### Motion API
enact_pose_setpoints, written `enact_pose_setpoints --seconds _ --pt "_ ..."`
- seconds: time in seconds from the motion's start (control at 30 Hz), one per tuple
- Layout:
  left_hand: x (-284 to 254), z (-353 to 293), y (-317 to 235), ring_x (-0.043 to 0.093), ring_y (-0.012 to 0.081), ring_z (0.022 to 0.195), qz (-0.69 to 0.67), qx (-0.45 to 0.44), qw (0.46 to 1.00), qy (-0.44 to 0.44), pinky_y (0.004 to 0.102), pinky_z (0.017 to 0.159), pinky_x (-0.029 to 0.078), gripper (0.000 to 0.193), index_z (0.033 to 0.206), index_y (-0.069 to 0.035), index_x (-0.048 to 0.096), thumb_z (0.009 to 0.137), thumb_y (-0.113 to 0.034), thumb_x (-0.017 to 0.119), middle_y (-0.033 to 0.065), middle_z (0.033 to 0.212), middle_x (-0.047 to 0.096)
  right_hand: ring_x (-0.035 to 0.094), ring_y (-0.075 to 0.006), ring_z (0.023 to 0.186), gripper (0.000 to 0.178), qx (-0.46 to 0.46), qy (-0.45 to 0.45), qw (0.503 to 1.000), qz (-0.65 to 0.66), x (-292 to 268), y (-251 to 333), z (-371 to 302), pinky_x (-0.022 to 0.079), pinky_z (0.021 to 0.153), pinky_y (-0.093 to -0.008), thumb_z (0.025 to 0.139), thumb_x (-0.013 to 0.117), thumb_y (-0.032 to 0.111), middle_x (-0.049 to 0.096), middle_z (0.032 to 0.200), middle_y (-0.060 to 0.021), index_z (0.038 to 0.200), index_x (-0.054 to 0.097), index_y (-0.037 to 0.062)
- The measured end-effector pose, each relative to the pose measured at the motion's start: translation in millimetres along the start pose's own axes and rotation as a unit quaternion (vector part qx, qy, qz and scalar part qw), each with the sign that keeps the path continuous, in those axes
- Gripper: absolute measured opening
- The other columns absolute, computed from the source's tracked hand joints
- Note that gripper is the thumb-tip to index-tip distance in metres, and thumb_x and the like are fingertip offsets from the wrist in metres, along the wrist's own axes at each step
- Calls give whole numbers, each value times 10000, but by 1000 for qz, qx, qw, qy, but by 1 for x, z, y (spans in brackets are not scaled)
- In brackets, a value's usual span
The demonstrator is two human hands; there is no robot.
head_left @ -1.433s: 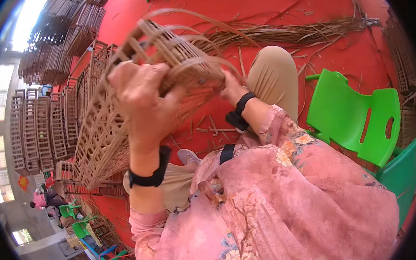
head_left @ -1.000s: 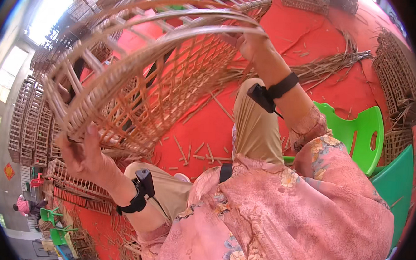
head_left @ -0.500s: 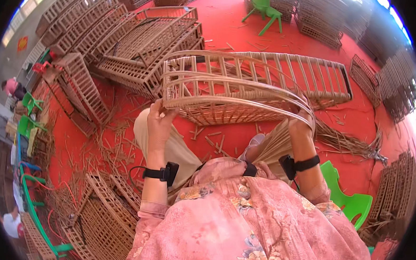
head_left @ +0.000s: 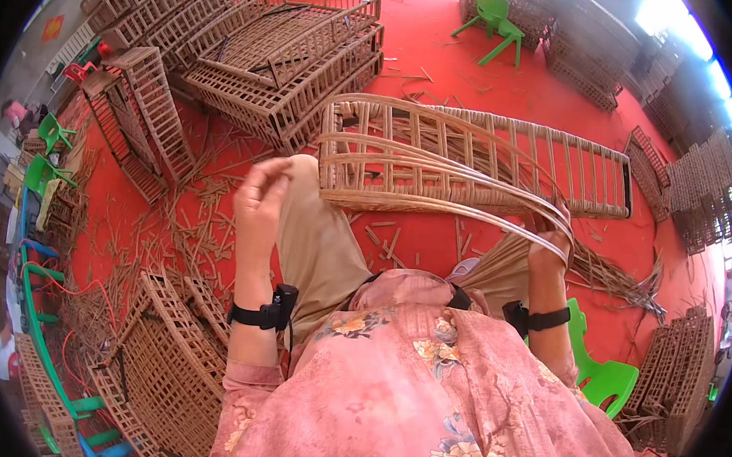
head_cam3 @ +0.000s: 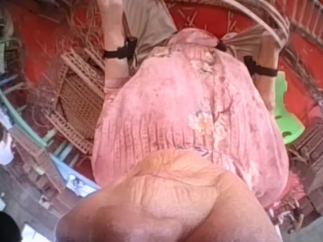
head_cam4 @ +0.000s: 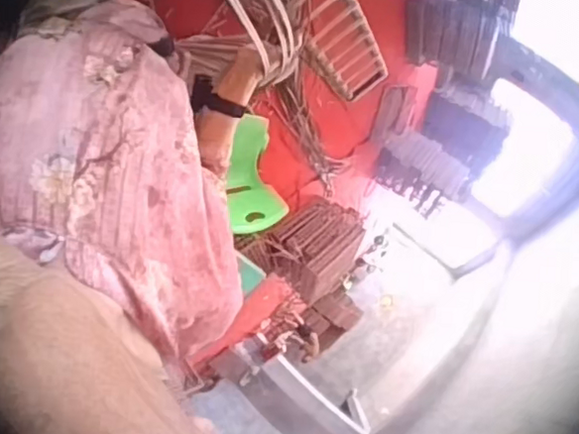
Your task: The person is weaving a piece of furniture, specifically a bamboo or rattan chair frame, by manually threading and tightening thin strips through the structural frame.
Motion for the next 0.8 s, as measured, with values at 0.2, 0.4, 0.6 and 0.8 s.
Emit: enact_pose_setpoints --seconds 0.2,0.4,0.6,0.8 --pt "40 27 -79 638 184 999 136 205 969 31 306 867 506 274 1132 -53 685 859 -35 685 57 1037 676 648 -302 1036 274 18 9 1000 2 3 1 0 559 890 -503 945 651 253 653 1065 -106 1161 608 89" --pt "76 50 -93 628 241 1058 299 282 890 199 360 932 495 335 1106 -29 676 778 -23 741 94 1089 662 671 -294 1017 246 44 20 999 18 -4 0 1 573 912 -504 940 657 242 677 1063 -100 1114 633 70" --pt "50 45 -110 623 116 859 158 198 956 151 273 764 498 198 995 -33 694 803 -22 741 32 923 672 679 -254 998 225 60 32 997 23 2 4 -5 583 914 -446 940 664 236 692 1039 -87 1096 643 75" --pt "83 -1 -120 654 215 872 391 403 821 105 353 843 506 247 961 -59 711 738 -121 797 84 886 689 683 -237 987 241 51 36 998 -4 -1 3 -6 581 908 -430 950 658 258 693 1049 -74 1118 634 87"
Point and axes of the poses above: each hand's wrist, its own z-axis towards the middle knuckle, its own x-axis out of the palm, y = z × x, the point moved 6 cm from there along z, towards the middle knuckle
